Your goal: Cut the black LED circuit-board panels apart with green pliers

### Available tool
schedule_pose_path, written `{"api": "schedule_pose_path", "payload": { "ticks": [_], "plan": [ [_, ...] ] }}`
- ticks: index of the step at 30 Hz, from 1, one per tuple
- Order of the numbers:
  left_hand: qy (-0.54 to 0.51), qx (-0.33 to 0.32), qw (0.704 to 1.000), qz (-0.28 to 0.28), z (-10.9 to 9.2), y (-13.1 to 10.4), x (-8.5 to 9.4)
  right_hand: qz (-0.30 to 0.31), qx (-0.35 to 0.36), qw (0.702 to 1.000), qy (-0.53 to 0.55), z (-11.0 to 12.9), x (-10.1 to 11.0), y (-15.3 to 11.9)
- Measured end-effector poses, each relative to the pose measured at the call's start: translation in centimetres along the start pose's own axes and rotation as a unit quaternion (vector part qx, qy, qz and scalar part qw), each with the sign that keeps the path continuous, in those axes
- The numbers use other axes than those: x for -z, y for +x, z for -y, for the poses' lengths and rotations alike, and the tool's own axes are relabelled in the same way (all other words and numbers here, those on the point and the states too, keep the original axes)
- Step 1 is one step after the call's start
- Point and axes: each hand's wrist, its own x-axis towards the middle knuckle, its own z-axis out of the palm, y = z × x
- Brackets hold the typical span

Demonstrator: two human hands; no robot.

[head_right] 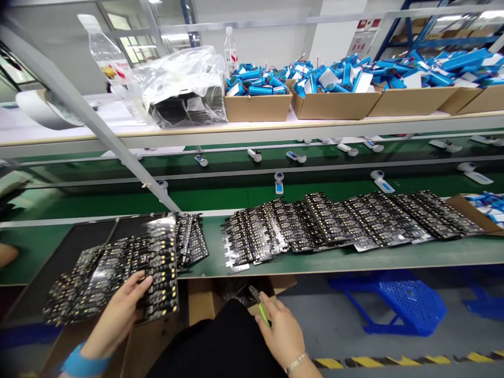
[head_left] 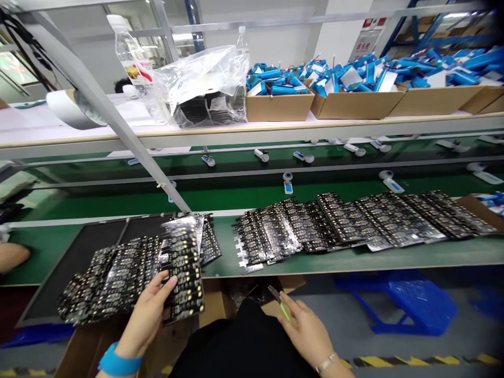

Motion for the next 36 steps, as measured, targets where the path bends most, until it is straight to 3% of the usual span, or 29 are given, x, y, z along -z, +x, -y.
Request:
{"api": "schedule_pose_path", "payload": {
  "ticks": [3, 5, 9, 13, 18, 23, 27, 33, 36],
  "plan": [
    [-0.173, -0.017, 0.985, -0.008, -0.1, -1.1, -2.1, -0.002, 0.010, 0.994, 0.111, 2.5, 0.2, 0.0],
    [-0.228, -0.025, 0.973, -0.007, 0.3, -2.2, -4.2, -0.009, 0.014, 0.983, 0.184, 5.3, 0.7, -0.1],
    [-0.227, -0.023, 0.973, 0.008, 1.9, -4.7, -8.4, -0.039, 0.006, 0.939, 0.343, 10.1, 1.8, 0.5],
    [-0.211, 0.002, 0.977, 0.035, 3.5, -6.2, -10.7, -0.058, 0.013, 0.939, 0.340, 10.9, 1.9, 1.1],
    [-0.209, 0.014, 0.977, 0.051, 4.4, -6.3, -11.3, -0.057, -0.006, 0.950, 0.306, 9.5, 1.6, 0.8],
    [-0.212, 0.028, 0.976, 0.047, 4.6, -6.1, -11.7, -0.010, -0.009, 0.952, 0.307, 9.7, 1.8, 0.4],
    [-0.203, 0.018, 0.977, 0.060, 4.6, -6.1, -11.9, -0.065, -0.037, 0.978, 0.197, 10.0, 1.7, 0.1],
    [-0.233, 0.042, 0.971, 0.045, 3.9, -6.7, -11.9, 0.006, -0.011, 0.940, 0.342, 9.8, 1.7, 0.4],
    [-0.246, 0.058, 0.967, 0.043, 3.8, -7.0, -12.1, -0.020, -0.022, 0.947, 0.321, 9.9, 1.6, 0.2]
  ]
}}
